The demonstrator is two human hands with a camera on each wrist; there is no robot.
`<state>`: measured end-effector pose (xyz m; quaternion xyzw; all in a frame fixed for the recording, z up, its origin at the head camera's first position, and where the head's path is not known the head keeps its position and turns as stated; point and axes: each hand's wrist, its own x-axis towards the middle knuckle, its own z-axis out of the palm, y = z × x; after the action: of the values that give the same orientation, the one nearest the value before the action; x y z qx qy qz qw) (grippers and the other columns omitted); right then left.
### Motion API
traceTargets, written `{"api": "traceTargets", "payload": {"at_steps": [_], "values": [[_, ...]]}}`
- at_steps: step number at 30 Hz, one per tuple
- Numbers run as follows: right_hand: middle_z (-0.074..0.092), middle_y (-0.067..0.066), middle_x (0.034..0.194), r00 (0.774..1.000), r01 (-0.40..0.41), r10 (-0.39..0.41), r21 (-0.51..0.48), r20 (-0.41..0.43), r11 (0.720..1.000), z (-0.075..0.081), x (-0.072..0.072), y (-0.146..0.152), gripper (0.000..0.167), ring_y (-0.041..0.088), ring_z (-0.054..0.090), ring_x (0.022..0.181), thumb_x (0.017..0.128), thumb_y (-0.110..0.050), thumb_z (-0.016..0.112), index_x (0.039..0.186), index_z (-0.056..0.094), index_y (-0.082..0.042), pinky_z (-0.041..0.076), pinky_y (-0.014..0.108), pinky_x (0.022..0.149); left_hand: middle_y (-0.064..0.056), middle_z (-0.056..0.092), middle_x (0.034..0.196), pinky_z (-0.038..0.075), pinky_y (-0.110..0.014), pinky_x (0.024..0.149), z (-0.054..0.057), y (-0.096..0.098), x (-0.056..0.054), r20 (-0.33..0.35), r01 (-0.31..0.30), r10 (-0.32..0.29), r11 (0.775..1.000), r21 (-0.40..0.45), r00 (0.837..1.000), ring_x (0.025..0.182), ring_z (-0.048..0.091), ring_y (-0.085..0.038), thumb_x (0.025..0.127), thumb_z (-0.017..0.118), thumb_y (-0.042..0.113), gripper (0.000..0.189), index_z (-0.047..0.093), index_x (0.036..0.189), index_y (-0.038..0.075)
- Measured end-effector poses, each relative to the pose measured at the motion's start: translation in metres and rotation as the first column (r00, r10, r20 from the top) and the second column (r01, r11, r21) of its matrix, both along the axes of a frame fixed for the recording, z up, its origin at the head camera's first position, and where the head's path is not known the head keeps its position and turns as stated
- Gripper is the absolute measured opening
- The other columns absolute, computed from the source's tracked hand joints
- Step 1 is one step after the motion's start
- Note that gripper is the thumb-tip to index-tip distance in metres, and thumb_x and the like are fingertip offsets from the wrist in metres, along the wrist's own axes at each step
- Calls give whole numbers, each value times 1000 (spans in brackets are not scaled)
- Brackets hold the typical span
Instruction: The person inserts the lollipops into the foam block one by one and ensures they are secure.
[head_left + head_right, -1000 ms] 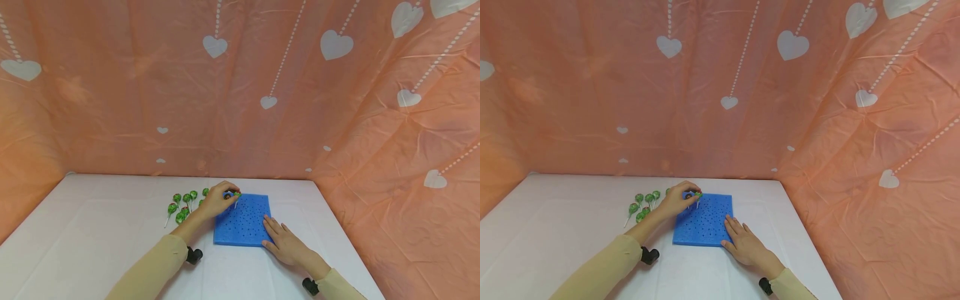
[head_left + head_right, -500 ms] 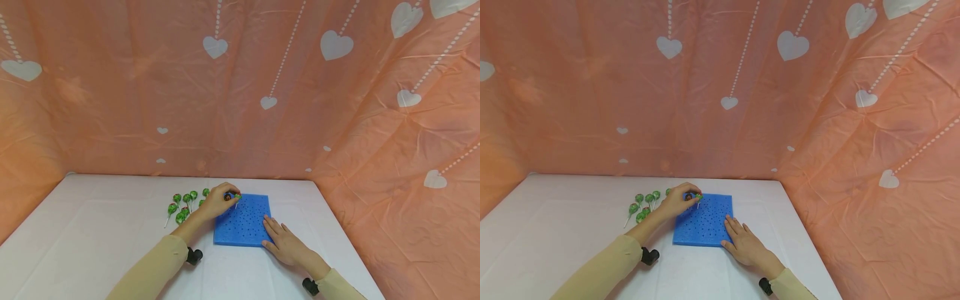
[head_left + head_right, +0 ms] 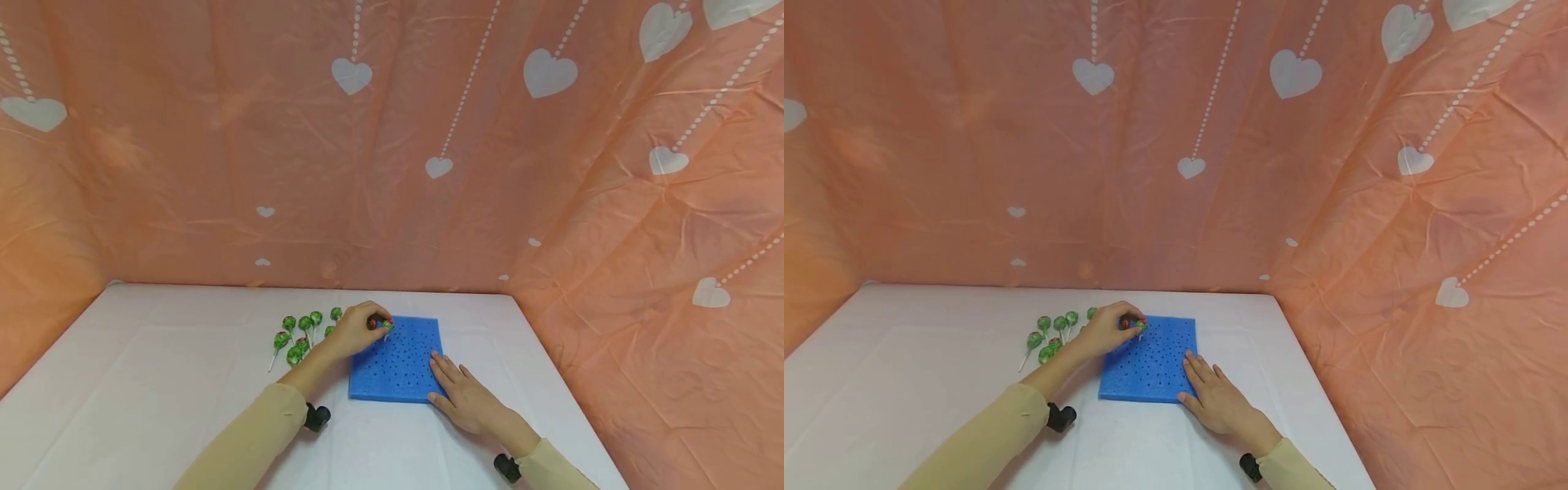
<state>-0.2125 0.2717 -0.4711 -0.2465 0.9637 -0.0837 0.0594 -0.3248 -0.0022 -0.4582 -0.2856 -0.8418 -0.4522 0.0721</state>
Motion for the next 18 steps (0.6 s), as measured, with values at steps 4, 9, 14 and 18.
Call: {"api": "traceTargets", "payload": {"at_steps": [4,9,14,18], "values": [[20,16,171,1000,-2,2,2,-2,1000,-1,0,0,70,37,23,156,111,-45,43,161,29,2,26,60,123,-5,71,108,56,-30,80,1,-1,0,2,-3,3,1000,-7,1000,92,65,-19,91,80,6,20,75,110,6],[20,16,172,1000,-1,1,0,3,1000,-1,0,0,70,37,22,157,111,-46,43,161,29,2,25,60,123,-5,70,110,57,-33,84,0,-1,1,-21,3,-3,1000,-16,1000,96,66,-19,91,80,6,19,75,110,7],[20,16,171,1000,-1,1,1,3,1000,-1,0,0,70,37,23,156,111,-46,43,161,30,2,25,60,123,-7,69,113,58,-39,89,-1,-2,2,-44,19,-20,999,-29,999,102,67,-24,93,78,7,21,73,113,5],[21,16,171,1000,0,0,5,-5,1000,-1,1,0,70,37,24,156,111,-46,43,161,30,2,26,60,123,-10,69,118,58,-43,92,-1,-2,2,-59,26,-28,999,-33,998,107,68,-29,93,77,7,27,71,119,2]]}}
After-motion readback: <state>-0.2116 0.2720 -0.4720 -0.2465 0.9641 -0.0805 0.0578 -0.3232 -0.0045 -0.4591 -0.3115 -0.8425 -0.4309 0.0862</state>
